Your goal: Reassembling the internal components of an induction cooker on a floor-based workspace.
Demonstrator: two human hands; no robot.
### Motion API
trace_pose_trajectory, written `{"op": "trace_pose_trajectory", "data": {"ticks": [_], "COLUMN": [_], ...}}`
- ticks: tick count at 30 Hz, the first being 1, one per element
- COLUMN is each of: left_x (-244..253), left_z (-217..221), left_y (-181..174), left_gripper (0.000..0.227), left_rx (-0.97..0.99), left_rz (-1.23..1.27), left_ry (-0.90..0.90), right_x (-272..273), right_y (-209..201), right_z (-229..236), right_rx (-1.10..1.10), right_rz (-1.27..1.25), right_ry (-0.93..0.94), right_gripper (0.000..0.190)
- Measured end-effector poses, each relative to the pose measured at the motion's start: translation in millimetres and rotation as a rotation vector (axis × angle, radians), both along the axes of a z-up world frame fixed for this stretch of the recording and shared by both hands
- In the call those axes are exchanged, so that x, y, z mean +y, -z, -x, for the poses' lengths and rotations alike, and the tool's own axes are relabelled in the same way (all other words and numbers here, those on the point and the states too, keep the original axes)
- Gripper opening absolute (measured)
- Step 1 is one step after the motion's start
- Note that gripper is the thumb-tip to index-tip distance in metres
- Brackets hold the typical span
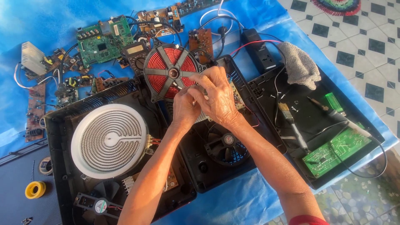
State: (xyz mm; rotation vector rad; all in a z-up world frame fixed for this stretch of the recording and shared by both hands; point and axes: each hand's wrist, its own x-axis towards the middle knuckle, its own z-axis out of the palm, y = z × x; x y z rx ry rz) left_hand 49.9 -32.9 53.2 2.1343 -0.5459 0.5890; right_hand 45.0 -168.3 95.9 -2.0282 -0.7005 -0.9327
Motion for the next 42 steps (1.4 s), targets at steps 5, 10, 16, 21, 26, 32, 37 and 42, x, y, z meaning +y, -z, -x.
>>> {"op": "trace_pose_trajectory", "data": {"ticks": [5,10,16,21,26,32,37,42], "left_x": [-1.9,7.7,6.0,6.5,8.0,8.5,10.1,10.9], "left_z": [-8.6,-14.8,-9.4,-11.6,-17.3,-16.2,-17.4,-18.6], "left_y": [31.4,44.3,26.9,34.2,47.3,40.8,53.9,45.8], "left_gripper": [0.011,0.011,0.008,0.013,0.013,0.015,0.018,0.018], "left_rx": [0.14,0.108,0.086,0.061,0.061,0.001,0.018,-0.063], "left_rz": [-0.069,-0.105,-0.112,-0.081,-0.063,-0.077,-0.095,-0.145], "left_ry": [-0.042,-0.11,-0.138,-0.102,-0.085,-0.088,-0.071,-0.14], "right_x": [-4.0,8.9,14.3,10.4,11.4,13.0,15.6,19.6], "right_y": [25.2,11.3,8.6,4.4,-3.5,0.5,-4.8,7.7], "right_z": [-13.4,-1.7,-0.9,3.8,5.0,4.1,9.6,6.8], "right_rx": [0.027,0.155,0.024,0.082,0.061,0.02,0.03,0.07], "right_rz": [-0.005,-0.095,-0.019,-0.02,0.007,0.003,0.022,-0.013], "right_ry": [-0.007,-0.026,0.117,0.063,-0.036,0.038,0.036,0.056], "right_gripper": [0.028,0.034,0.032,0.02,0.018,0.02,0.022,0.028]}}
